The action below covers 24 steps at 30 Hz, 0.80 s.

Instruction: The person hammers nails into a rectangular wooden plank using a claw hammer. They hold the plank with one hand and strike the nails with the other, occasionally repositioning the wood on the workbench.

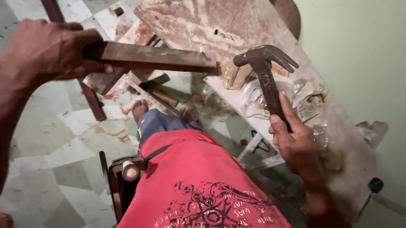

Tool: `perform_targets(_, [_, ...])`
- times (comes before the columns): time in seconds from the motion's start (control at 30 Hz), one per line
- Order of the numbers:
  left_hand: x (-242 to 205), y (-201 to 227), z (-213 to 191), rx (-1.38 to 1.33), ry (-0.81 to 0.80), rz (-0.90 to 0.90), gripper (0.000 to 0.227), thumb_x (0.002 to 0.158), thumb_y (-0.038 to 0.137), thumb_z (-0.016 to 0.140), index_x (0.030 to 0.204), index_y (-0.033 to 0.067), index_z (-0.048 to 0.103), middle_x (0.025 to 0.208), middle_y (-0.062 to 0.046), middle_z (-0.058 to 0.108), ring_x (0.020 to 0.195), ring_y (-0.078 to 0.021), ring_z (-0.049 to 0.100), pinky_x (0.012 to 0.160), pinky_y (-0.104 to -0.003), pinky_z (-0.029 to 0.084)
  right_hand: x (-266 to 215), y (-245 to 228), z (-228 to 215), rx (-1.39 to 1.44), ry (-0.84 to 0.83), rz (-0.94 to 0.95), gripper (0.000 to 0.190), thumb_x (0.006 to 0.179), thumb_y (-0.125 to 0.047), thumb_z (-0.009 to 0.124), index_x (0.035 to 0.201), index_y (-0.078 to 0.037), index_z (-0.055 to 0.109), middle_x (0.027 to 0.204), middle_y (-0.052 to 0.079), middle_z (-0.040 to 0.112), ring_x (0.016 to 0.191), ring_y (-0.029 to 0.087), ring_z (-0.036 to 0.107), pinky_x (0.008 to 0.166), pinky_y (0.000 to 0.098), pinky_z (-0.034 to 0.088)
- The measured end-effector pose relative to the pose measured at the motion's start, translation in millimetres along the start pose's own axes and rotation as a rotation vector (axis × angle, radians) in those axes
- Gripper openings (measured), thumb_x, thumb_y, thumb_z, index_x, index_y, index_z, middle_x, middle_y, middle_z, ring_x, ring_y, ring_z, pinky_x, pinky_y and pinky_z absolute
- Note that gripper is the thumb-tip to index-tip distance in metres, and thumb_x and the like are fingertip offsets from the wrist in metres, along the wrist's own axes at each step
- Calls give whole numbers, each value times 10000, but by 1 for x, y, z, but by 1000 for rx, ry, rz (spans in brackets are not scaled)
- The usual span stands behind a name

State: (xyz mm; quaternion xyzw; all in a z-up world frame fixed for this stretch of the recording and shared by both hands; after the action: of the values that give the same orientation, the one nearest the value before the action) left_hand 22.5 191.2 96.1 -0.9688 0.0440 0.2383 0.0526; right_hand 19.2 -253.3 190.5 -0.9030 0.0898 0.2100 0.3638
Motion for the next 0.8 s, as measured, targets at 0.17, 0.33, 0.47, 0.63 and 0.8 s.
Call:
perform_targets(0.17, [-30, -3, -20, -322, -169, -69, 540, 758, 588, 584, 1181, 253, 576, 1001, -105, 741, 881, -368, 709, 755, -450, 523, 12, 12, 19, 48, -76, -28, 590, 955, -254, 502, 1508, -282, 299, 668, 46, 569, 473, 102, 488, 421, 232, 440])
perform_targets(0.33, [-61, 11, -63, -686, -299, -183, 605, 765, 354, 696, 1337, 237, 536, 1046, -76, 724, 907, -270, 677, 827, -387, 481, 23, 13, 40, 188, -167, -19, 606, 953, -293, 463, 1521, -283, 251, 660, 75, 538, 423, 139, 489, 339, 266, 420])
perform_targets(0.47, [-72, 10, -62, -1063, -252, -275, 711, 747, 134, 677, 1421, 222, 468, 1296, -62, 615, 948, -260, 622, 750, -399, 473, 30, 18, 49, 348, -196, 12, 610, 942, -295, 485, 1515, -286, 277, 648, 99, 547, 417, 153, 484, 356, 280, 432])
perform_targets(0.63, [-82, 10, -50, -1361, 142, -279, 877, 692, 34, 692, 1489, 74, 328, 1307, -200, 539, 1129, -278, 548, 809, -406, 515, 37, 35, 60, 476, -220, -19, 618, 941, -303, 491, 1517, -270, 270, 641, 101, 526, 405, 153, 474, 330, 278, 420])
perform_targets(0.8, [-62, 0, 17, -2110, 884, -396, 865, 737, 159, 805, 1493, 64, 394, 838, 16, 653, 803, -158, 729, 767, -336, 696, 37, 38, 62, 446, -228, 0, 618, 938, -319, 484, 1516, -295, 265, 648, 78, 528, 420, 139, 487, 344, 269, 430])
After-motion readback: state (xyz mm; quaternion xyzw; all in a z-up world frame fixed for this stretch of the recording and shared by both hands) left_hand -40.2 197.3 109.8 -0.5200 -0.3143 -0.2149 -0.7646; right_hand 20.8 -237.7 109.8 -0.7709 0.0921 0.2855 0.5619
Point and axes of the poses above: each hand's wrist, its own x-axis towards the middle knuckle, its own z-axis out of the palm, y = z × x, the point moved 3 cm from there along x, towards the middle knuckle
